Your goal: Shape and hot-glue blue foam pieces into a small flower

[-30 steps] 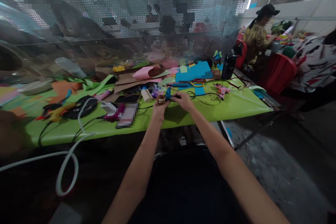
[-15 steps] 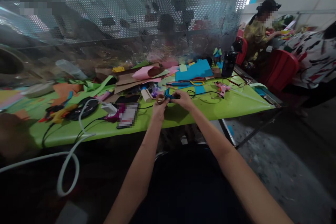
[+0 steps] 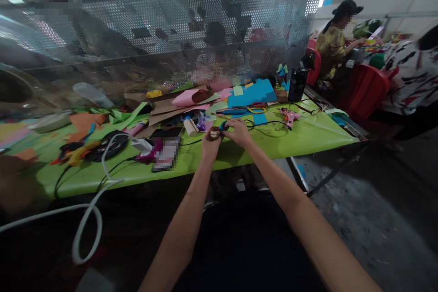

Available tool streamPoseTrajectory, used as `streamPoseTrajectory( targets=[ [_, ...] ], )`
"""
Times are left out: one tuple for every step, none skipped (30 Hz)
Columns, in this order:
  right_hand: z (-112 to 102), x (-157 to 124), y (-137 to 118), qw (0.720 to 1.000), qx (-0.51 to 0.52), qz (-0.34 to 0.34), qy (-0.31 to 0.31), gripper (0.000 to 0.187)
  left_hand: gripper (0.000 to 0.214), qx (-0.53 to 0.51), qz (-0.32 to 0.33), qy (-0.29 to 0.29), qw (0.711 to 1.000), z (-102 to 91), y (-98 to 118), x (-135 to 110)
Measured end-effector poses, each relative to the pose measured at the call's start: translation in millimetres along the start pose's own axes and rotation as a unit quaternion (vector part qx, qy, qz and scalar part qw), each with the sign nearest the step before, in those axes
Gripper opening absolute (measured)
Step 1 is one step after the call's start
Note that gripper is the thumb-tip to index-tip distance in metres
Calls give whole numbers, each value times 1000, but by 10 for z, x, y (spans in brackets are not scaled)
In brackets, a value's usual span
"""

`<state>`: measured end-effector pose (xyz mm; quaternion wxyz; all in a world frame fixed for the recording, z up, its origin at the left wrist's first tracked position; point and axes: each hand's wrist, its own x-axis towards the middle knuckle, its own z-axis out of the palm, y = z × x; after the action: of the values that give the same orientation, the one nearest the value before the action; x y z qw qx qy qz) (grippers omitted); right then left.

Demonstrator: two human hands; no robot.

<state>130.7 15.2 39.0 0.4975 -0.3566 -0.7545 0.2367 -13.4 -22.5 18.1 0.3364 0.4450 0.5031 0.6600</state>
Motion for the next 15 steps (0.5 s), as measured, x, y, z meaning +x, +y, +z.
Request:
streamPoseTrajectory(
  targets=[
    [-2, -1, -1, 1000, -7, 0, 10, 14, 26, -4, 0, -3, 1000, 2, 1, -3],
    [-8, -3, -4, 1000, -8, 2, 27, 15, 27, -13, -2, -5, 1000, 7, 7, -5],
    [-17, -7, -10, 999, -6, 6, 48, 16, 28, -26, -6, -9, 1000, 13, 14, -6],
    [-30, -12, -19, 997, 1, 11, 71, 18, 29, -38, -8, -12, 999, 18, 22, -6],
    [-44, -19, -30, 996, 10, 14, 92, 21, 31, -44, -9, -15, 999, 22, 28, -5],
    [-60, -28, -44, 994, 21, 16, 110, 23, 32, -43, -6, -18, 999, 24, 31, -3],
    [-74, -39, -61, 992, 31, 15, 122, 26, 33, -37, -2, -21, 999, 23, 30, -1],
    [-87, -52, -79, 991, 39, 11, 130, 27, 35, -27, 5, -25, 999, 21, 26, 0],
    [-96, -65, -100, 990, 43, 5, 134, 28, 36, -21, 14, -31, 999, 18, 22, -1],
    [-101, -77, -122, 990, 40, -5, 136, 28, 38, -20, 21, -40, 999, 15, 19, -3],
    [-103, -87, -144, 990, 30, -17, 134, 27, 40, -25, 27, -48, 998, 13, 19, -6],
    [-101, -93, -167, 991, 13, -31, 131, 25, 42, -33, 32, -55, 997, 12, 23, -13],
    [-98, -96, -188, 991, -11, -45, 127, 24, 43, -40, 35, -60, 997, 10, 33, -21],
    [-94, -94, -208, 990, -38, -57, 120, 22, 43, -45, 32, -57, 997, 8, 47, -30],
    [-91, -89, -225, 989, -65, -67, 111, 20, 42, -44, 28, -51, 997, 6, 63, -40]
  ],
)
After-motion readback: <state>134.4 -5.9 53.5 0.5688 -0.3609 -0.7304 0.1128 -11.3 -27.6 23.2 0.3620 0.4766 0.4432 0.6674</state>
